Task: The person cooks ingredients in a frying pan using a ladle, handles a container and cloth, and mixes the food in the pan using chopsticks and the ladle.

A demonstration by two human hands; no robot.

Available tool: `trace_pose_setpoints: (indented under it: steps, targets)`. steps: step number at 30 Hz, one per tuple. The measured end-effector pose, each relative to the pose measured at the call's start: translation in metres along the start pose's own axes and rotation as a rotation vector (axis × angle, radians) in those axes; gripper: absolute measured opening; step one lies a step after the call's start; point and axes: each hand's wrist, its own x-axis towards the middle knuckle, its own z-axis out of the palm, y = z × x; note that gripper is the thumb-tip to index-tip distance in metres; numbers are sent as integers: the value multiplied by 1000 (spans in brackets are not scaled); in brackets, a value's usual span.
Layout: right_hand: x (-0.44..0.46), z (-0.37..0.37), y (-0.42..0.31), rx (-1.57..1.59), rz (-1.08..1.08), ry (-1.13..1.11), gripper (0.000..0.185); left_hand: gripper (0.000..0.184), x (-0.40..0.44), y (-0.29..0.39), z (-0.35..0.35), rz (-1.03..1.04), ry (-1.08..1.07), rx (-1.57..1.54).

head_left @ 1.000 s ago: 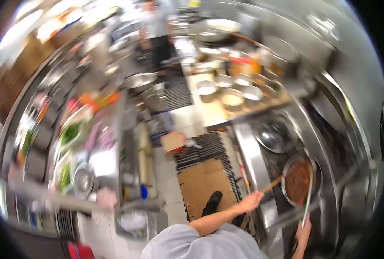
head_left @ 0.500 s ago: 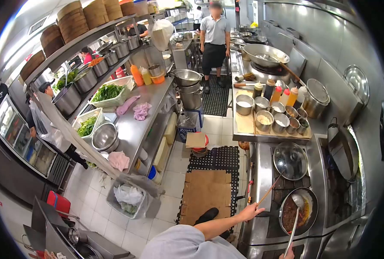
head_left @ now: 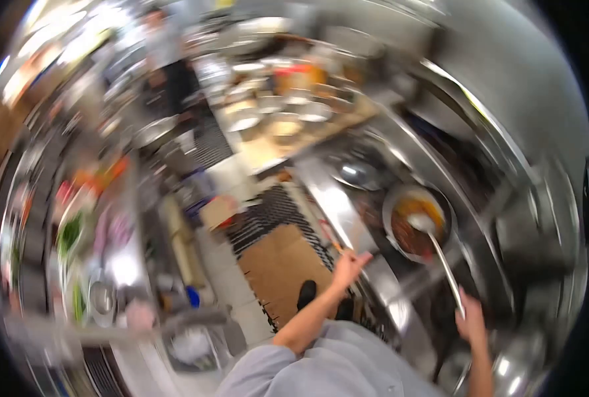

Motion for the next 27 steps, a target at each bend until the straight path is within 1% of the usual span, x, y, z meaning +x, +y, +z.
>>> trace_pose_setpoints:
  steps: [1,2,3,4,5,6,8,10,12,14,16,17,22,24,26,27]
  targets:
    - [-6,-7,-13,3,24,26,65,50,5,-14,10,82,23,-130]
    - [-13,-6,-10,30,8,61,65,47,-4,4,4,114,51,-74]
    - [-15,-18,-19,89,17,32,63,47,-4,2,8,136,35,-120]
    - [-20,-27,-28,125,88,20,62,46,-1,2,12,155,52,-181]
    - [-27,-24,-23,112,99,11,62,46,-2,1,16,151,-9,-163]
    - [-30,-28,-27,175,120,23,62,44,-3,0,17,83,-51,-233]
    - [-38,-34,-35,175,198,-24,61,41,1,4,15,-41,-95,-388]
    - [-50,-35,-40,201,228,-43,61,40,5,0,16,-35,-117,-374]
    - [-58,-29,-41,238,258,-63,61,44,5,-1,15,-82,-110,-355]
    - [-63,-22,-40,138,262,-129,66,44,3,0,12,-72,-124,-340]
    - [-58,-6,-36,114,259,-143,66,44,3,7,11,-112,-155,-365]
    - [-53,1,-34,86,252,-168,66,44,2,9,11,-119,-142,-322]
    - [-24,32,-30,25,236,-135,65,44,3,6,12,-122,-146,-351]
    - [-19,39,-33,82,243,-71,66,44,2,5,11,-119,-147,-344]
    - [-23,39,-30,80,237,-53,66,45,1,4,12,-116,-132,-370]
    - [-30,37,-32,179,264,-29,65,45,2,3,12,-111,-141,-374]
